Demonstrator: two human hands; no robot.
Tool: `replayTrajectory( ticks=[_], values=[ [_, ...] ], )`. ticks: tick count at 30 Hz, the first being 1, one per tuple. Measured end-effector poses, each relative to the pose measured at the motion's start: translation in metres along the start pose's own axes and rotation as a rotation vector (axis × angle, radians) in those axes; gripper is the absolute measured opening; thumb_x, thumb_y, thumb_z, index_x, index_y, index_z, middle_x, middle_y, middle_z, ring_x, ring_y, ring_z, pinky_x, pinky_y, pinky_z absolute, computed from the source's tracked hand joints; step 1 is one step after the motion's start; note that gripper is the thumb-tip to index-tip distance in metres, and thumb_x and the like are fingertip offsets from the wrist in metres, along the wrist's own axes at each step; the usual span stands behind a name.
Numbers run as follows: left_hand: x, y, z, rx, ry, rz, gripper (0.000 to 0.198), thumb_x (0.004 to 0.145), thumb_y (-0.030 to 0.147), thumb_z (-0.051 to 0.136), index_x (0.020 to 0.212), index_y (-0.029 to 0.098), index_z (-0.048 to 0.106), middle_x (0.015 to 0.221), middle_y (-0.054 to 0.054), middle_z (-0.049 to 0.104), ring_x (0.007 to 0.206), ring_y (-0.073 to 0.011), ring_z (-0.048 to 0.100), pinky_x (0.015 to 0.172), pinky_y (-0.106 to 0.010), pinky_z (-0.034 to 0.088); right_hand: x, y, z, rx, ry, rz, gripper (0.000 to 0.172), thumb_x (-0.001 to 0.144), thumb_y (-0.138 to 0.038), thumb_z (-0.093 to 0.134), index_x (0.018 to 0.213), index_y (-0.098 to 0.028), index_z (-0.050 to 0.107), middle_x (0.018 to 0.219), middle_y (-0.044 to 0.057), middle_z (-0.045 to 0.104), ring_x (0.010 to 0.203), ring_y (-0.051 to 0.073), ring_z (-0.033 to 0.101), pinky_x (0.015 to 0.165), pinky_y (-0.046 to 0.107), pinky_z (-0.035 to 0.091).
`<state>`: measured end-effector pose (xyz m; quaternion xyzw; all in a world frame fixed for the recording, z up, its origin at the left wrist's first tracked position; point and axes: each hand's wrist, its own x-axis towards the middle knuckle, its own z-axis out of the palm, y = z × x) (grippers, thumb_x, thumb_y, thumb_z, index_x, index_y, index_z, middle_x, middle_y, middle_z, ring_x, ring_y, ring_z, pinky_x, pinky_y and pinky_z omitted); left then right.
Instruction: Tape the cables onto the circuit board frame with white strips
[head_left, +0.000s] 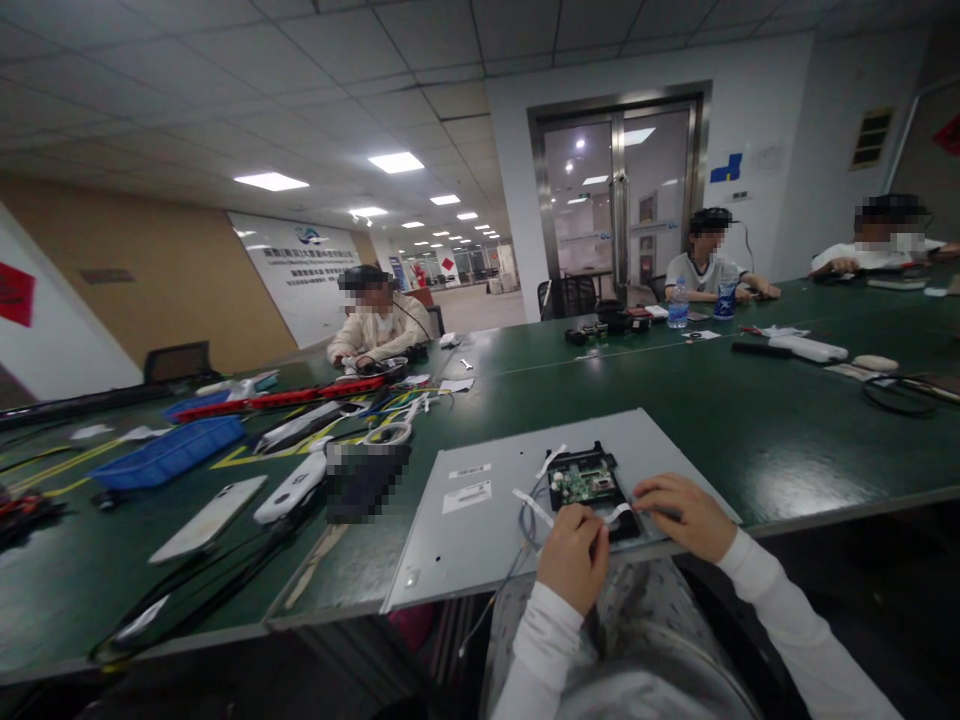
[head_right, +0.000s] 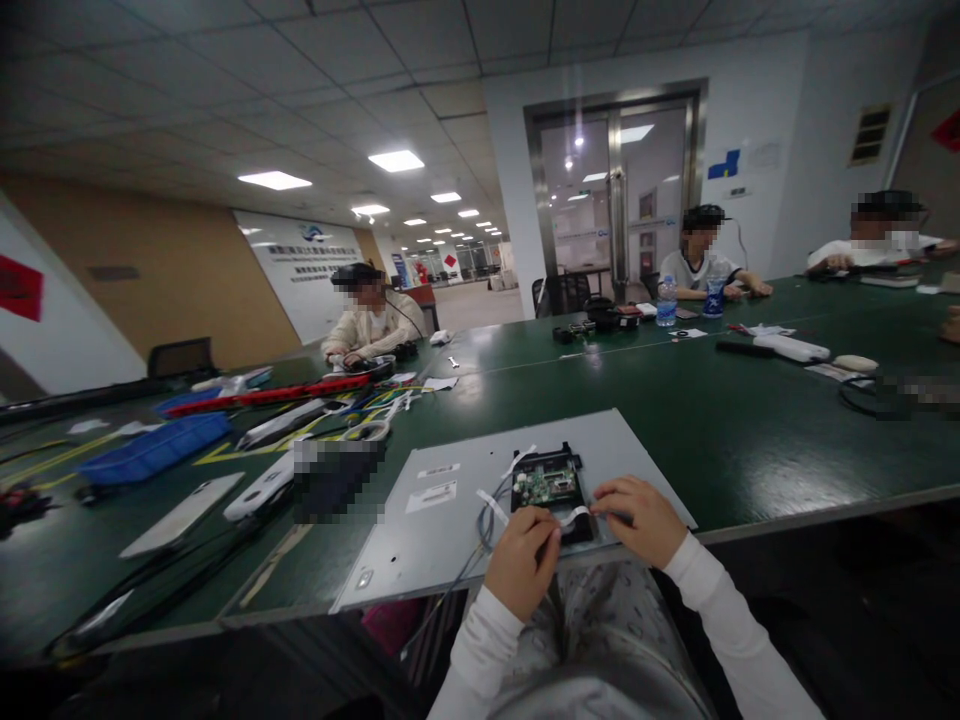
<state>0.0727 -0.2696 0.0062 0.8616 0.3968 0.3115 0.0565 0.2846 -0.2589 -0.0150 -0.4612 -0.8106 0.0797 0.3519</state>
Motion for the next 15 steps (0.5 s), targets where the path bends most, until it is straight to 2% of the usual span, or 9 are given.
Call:
replayTrajectory(
  ticks=[15],
  values=[
    [0.0009, 0.0017, -0.0016, 0.023, 0.031, 0.032, 0.020, 0.081, 0.018, 0.037, 0.079, 0.016, 0.057, 0.083, -0.007, 0.052, 0.086, -0.0180, 0.047, 0.076, -0.034, 0.043, 0.0000, 0.0006, 0.0004, 0.028, 0.009, 0.003, 0.028, 0.071, -0.013, 0.045, 0.089, -0.024, 0.063, 0.097, 0.003, 0.059, 0.092, 0.017, 0.050, 0.082, 0.035, 0.038]
  ],
)
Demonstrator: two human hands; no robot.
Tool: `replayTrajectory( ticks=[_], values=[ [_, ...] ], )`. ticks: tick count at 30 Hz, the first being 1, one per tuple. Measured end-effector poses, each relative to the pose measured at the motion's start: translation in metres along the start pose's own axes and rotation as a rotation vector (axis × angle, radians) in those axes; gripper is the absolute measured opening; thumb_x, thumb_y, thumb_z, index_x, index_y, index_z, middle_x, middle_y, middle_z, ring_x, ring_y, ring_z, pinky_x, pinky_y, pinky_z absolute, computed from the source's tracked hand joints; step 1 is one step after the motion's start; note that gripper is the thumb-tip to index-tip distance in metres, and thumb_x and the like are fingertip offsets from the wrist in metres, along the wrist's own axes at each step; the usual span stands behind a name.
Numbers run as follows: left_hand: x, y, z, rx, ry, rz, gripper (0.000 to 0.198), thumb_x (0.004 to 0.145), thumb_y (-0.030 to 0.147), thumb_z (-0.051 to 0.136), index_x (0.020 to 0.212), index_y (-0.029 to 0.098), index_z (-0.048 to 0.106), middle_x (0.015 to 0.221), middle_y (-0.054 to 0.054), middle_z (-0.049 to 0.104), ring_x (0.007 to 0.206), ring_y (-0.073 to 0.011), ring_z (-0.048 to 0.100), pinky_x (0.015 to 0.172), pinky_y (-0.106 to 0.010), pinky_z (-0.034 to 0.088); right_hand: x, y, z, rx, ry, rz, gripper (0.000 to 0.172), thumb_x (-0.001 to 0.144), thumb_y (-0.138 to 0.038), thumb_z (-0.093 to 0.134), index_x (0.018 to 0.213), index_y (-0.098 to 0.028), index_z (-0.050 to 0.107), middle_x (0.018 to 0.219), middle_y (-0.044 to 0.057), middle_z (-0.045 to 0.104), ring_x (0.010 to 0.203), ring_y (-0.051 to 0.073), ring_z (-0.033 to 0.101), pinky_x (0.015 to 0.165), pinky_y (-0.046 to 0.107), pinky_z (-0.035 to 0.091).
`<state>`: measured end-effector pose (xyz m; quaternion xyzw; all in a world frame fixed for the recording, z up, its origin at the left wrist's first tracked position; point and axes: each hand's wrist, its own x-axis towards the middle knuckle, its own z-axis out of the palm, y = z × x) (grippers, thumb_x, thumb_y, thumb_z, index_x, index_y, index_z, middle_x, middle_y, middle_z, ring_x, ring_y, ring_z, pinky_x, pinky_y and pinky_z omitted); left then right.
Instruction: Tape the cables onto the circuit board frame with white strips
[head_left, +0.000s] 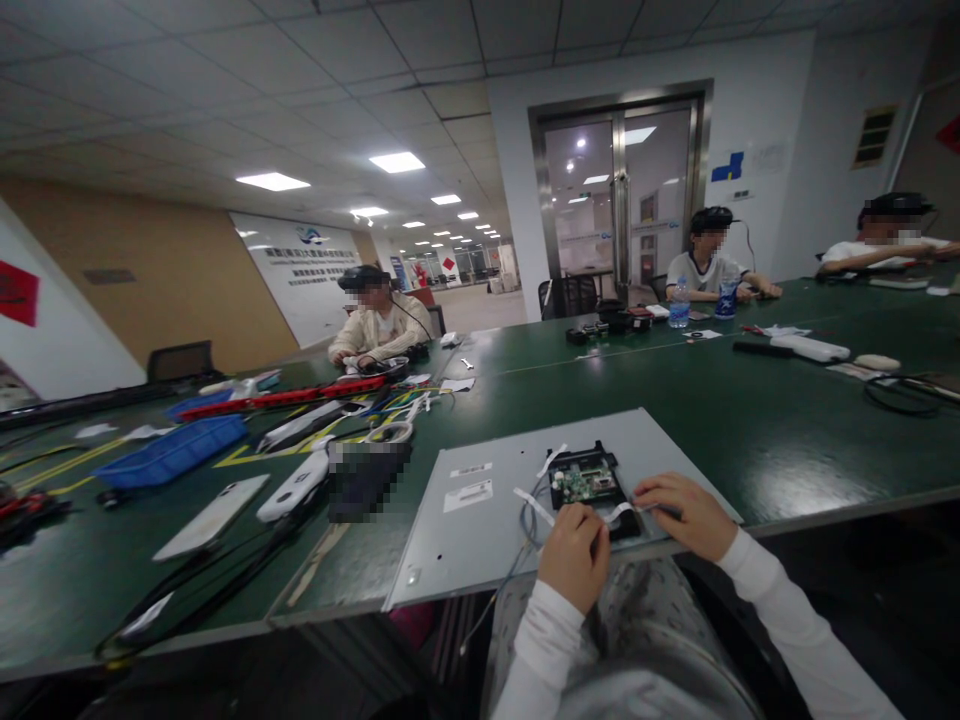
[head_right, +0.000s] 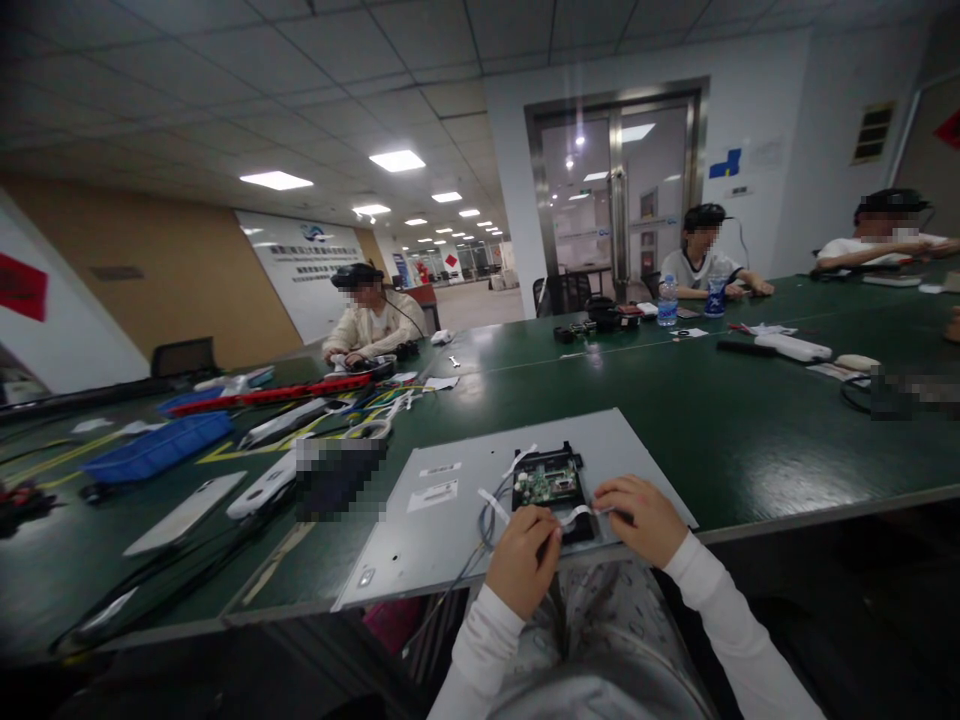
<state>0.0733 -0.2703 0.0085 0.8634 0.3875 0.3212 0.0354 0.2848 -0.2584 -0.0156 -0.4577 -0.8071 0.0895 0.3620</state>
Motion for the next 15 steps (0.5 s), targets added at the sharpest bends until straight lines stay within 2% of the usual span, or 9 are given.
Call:
replayTrajectory(
  ticks=[10, 15],
  values=[
    [-0.0004, -0.0004, -0.0001, 0.023, -0.035, -0.012, 0.020, 0.082, 0.019, 0.037, 0.080, 0.016, 0.057, 0.084, -0.007, 0.051, 0.087, -0.0175, 0.047, 0.076, -0.033, 0.043, -0.0004, 0.0022, 0.0001, -0.034, -0.047, -0.037, 0.030, 0.071, -0.013, 0.047, 0.091, -0.028, 0.063, 0.099, 0.002, 0.058, 0.093, 0.017, 0.049, 0.082, 0.035, 0.037],
    [-0.0001, 0.0001, -0.0003, 0.027, -0.022, -0.003, 0.020, 0.082, 0.019, 0.037, 0.080, 0.016, 0.057, 0.083, -0.007, 0.050, 0.087, -0.0178, 0.047, 0.075, -0.034, 0.042, -0.0007, 0.0017, 0.0000, -0.018, -0.029, -0.035, 0.030, 0.071, -0.012, 0.045, 0.089, -0.027, 0.064, 0.098, 0.003, 0.058, 0.093, 0.017, 0.049, 0.083, 0.035, 0.037]
  ],
)
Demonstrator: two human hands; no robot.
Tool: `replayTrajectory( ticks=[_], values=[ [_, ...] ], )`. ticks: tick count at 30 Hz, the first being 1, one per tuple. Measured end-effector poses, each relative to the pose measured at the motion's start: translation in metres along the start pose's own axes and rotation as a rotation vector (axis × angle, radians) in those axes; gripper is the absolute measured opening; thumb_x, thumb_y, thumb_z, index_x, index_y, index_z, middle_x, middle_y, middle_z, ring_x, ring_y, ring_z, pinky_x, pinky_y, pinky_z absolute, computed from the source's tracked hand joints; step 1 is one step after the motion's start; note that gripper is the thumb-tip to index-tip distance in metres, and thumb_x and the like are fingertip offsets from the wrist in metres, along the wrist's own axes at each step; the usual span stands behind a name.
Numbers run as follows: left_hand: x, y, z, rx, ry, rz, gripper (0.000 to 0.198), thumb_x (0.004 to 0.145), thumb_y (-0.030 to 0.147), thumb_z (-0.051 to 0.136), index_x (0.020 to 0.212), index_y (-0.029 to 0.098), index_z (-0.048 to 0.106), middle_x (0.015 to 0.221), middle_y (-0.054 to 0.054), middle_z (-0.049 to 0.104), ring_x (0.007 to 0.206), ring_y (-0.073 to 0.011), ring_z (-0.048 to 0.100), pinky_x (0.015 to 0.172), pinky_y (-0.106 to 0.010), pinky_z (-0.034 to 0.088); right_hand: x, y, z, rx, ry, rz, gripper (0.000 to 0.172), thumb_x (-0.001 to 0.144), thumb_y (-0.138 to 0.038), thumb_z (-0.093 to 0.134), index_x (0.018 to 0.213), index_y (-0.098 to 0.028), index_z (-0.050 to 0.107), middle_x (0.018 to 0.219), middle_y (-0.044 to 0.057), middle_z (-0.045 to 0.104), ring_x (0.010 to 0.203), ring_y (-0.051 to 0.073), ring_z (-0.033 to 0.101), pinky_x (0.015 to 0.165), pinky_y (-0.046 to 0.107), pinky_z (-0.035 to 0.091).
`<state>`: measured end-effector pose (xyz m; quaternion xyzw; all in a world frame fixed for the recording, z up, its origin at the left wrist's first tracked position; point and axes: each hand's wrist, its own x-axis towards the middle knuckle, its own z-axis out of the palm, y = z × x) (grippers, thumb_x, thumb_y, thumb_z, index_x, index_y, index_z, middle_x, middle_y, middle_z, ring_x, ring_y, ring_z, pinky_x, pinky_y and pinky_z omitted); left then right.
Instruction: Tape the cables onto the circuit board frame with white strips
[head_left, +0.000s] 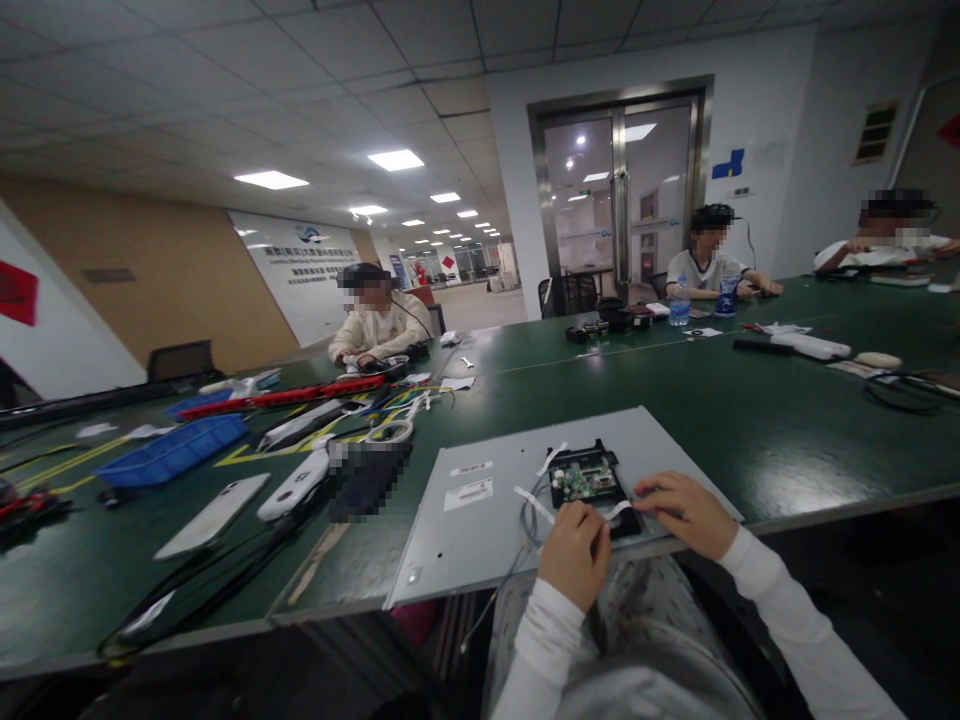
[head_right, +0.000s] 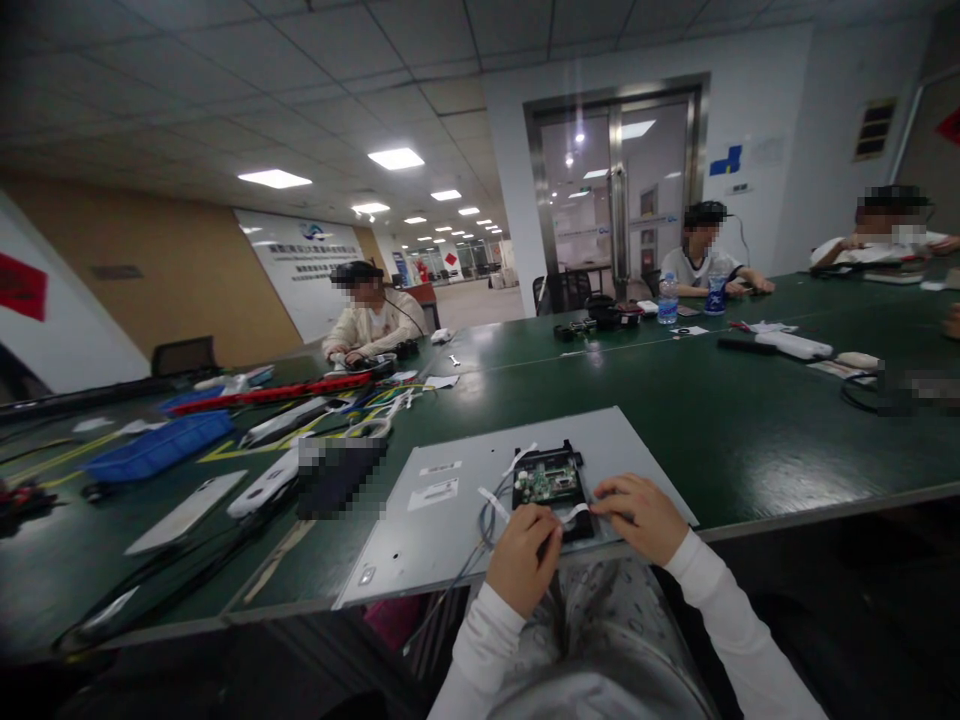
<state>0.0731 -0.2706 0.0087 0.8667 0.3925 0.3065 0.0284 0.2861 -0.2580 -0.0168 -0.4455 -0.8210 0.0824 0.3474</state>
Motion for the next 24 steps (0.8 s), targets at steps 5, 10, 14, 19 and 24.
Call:
replayTrajectory(
  ticks=[5, 10, 14, 19, 24],
  values=[
    [0.0004, 0.0006, -0.0014, -0.003, -0.012, 0.007, 0.021, 0.082, 0.019, 0.036, 0.079, 0.016, 0.057, 0.083, -0.007, 0.050, 0.086, -0.0178, 0.046, 0.075, -0.034, 0.042, 0.0003, 0.0000, -0.0001, 0.008, -0.013, 0.010, 0.030, 0.070, -0.011, 0.045, 0.088, -0.027, 0.064, 0.099, 0.002, 0.058, 0.094, 0.017, 0.049, 0.082, 0.035, 0.037],
    [0.0004, 0.0010, -0.0018, -0.010, -0.006, -0.001, 0.021, 0.082, 0.019, 0.036, 0.079, 0.016, 0.057, 0.083, -0.007, 0.050, 0.085, -0.0176, 0.046, 0.074, -0.034, 0.042, 0.0006, 0.0022, 0.0005, 0.018, -0.010, 0.003, 0.029, 0.071, -0.011, 0.044, 0.087, -0.026, 0.064, 0.098, 0.002, 0.058, 0.093, 0.017, 0.049, 0.081, 0.035, 0.038],
    [0.0003, 0.0010, -0.0013, -0.020, 0.018, 0.006, 0.020, 0.081, 0.019, 0.038, 0.078, 0.017, 0.057, 0.082, -0.006, 0.051, 0.085, -0.0174, 0.047, 0.073, -0.033, 0.043, 0.0007, 0.0029, 0.0006, 0.035, -0.001, 0.013, 0.030, 0.071, -0.011, 0.044, 0.085, -0.026, 0.064, 0.096, 0.003, 0.058, 0.092, 0.017, 0.050, 0.082, 0.035, 0.038],
    [0.0006, 0.0010, -0.0006, -0.008, 0.012, -0.002, 0.020, 0.081, 0.019, 0.038, 0.078, 0.017, 0.057, 0.083, -0.006, 0.051, 0.085, -0.0175, 0.047, 0.074, -0.033, 0.042, 0.0003, 0.0015, 0.0000, 0.054, 0.013, 0.034, 0.029, 0.072, -0.010, 0.042, 0.082, -0.025, 0.065, 0.095, 0.003, 0.059, 0.092, 0.017, 0.050, 0.082, 0.034, 0.037],
    [0.0008, 0.0001, -0.0002, -0.012, 0.010, 0.005, 0.019, 0.081, 0.019, 0.038, 0.078, 0.017, 0.056, 0.083, -0.006, 0.051, 0.085, -0.0174, 0.047, 0.073, -0.034, 0.043, -0.0005, 0.0020, 0.0011, 0.074, 0.041, 0.054, 0.027, 0.071, -0.009, 0.042, 0.077, -0.023, 0.065, 0.092, 0.003, 0.059, 0.090, 0.017, 0.050, 0.081, 0.035, 0.038]
  ],
)
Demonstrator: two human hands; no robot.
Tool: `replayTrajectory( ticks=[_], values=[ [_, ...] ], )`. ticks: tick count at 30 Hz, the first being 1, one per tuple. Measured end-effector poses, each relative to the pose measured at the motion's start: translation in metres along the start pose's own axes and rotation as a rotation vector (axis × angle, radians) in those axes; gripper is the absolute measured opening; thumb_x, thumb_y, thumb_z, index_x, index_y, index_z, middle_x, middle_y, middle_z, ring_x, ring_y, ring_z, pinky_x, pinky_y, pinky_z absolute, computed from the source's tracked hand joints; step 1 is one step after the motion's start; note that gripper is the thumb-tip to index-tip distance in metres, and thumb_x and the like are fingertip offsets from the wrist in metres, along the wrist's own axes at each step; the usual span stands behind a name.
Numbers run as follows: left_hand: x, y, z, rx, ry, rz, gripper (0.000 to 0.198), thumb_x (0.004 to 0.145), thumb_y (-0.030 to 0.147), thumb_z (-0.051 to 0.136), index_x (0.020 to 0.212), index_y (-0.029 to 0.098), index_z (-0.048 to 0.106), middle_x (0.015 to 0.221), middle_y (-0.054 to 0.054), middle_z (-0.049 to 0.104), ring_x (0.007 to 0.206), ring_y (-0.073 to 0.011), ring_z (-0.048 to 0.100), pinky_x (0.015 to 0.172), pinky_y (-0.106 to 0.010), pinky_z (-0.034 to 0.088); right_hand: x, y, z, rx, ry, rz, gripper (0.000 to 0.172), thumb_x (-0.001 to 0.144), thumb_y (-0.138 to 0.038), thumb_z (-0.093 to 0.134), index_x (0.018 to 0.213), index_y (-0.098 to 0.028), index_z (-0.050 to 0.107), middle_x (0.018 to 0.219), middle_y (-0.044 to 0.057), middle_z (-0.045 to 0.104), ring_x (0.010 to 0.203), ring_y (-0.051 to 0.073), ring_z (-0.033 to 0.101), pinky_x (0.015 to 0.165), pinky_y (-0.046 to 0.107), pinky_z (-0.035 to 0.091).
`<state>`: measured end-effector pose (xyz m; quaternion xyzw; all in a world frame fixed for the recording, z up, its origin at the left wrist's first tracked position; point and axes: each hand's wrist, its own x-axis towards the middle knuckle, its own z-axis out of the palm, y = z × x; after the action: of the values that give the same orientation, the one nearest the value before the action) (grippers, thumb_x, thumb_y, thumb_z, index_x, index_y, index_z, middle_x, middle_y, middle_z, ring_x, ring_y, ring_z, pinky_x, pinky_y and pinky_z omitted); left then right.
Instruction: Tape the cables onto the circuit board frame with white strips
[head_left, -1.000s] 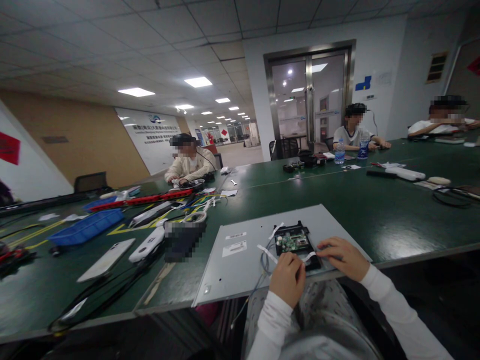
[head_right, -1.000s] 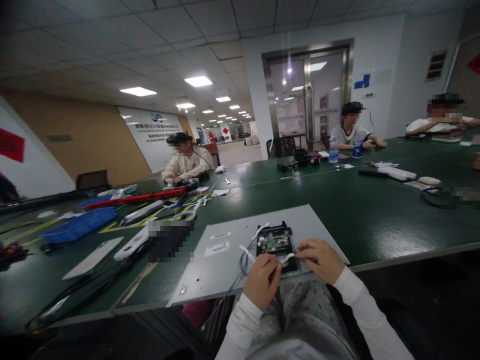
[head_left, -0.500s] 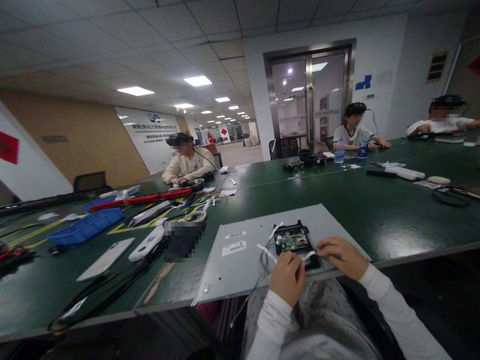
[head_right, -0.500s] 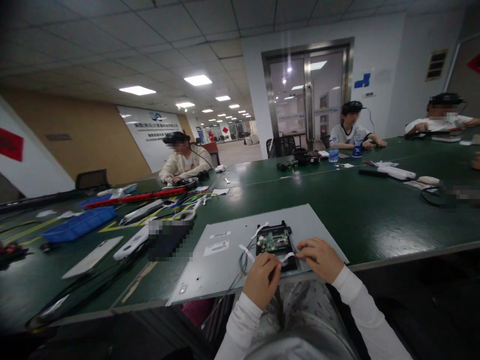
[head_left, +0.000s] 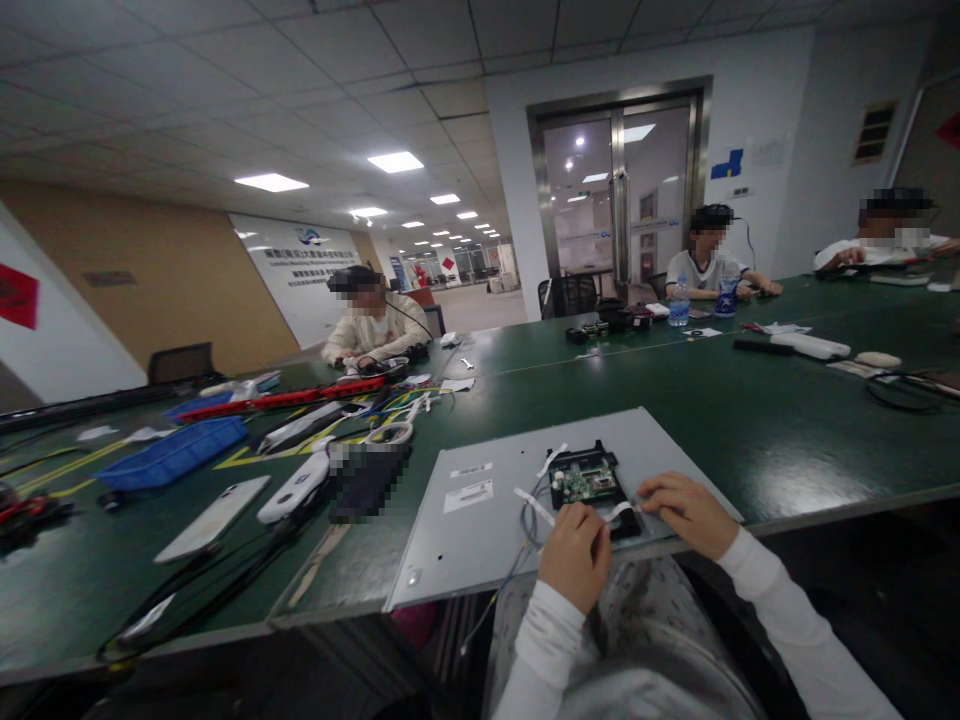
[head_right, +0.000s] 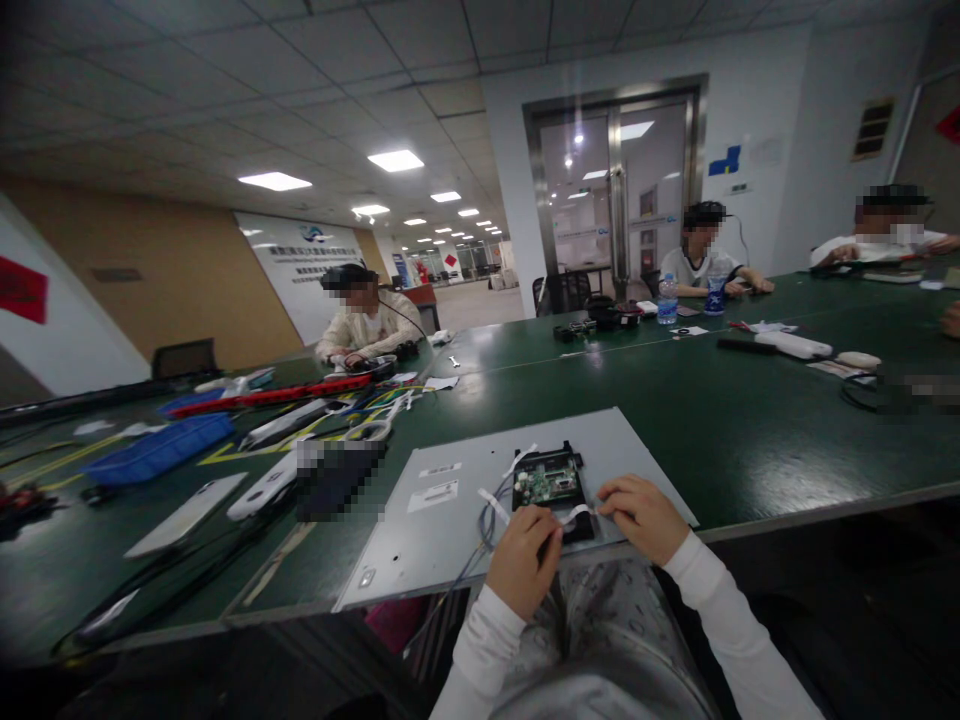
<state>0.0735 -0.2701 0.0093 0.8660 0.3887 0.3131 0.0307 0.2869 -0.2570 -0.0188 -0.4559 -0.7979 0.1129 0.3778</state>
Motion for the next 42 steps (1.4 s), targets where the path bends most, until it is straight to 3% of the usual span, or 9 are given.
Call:
replayTrajectory(
  ticks=[9, 17, 42],
  values=[
    [-0.0003, 0.0017, -0.0019, 0.009, -0.017, -0.003, 0.021, 0.082, 0.021, 0.037, 0.086, 0.019, 0.058, 0.083, -0.006, 0.050, 0.085, -0.0178, 0.047, 0.075, -0.034, 0.043, 0.0001, 0.0012, 0.0003, 0.028, 0.068, 0.059, 0.026, 0.070, -0.010, 0.042, 0.078, -0.022, 0.064, 0.089, 0.003, 0.061, 0.089, 0.017, 0.052, 0.080, 0.034, 0.040],
    [-0.0004, 0.0034, -0.0044, 0.060, -0.080, -0.013, 0.029, 0.082, 0.027, 0.037, 0.107, 0.023, 0.052, 0.086, -0.006, 0.048, 0.086, -0.0190, 0.045, 0.074, -0.034, 0.042, 0.0017, -0.0052, -0.0044, -0.001, -0.015, -0.013, 0.029, 0.073, -0.014, 0.045, 0.090, -0.027, 0.064, 0.096, 0.003, 0.059, 0.092, 0.017, 0.051, 0.081, 0.034, 0.040],
    [0.0004, 0.0043, -0.0065, 0.080, -0.103, 0.003, 0.027, 0.083, 0.028, 0.035, 0.099, 0.021, 0.057, 0.086, -0.006, 0.046, 0.086, -0.0185, 0.043, 0.075, -0.035, 0.041, 0.0016, -0.0039, -0.0023, -0.046, -0.045, 0.003, 0.028, 0.074, -0.014, 0.044, 0.086, -0.028, 0.065, 0.099, 0.001, 0.058, 0.094, 0.017, 0.049, 0.083, 0.034, 0.037]
  ],
)
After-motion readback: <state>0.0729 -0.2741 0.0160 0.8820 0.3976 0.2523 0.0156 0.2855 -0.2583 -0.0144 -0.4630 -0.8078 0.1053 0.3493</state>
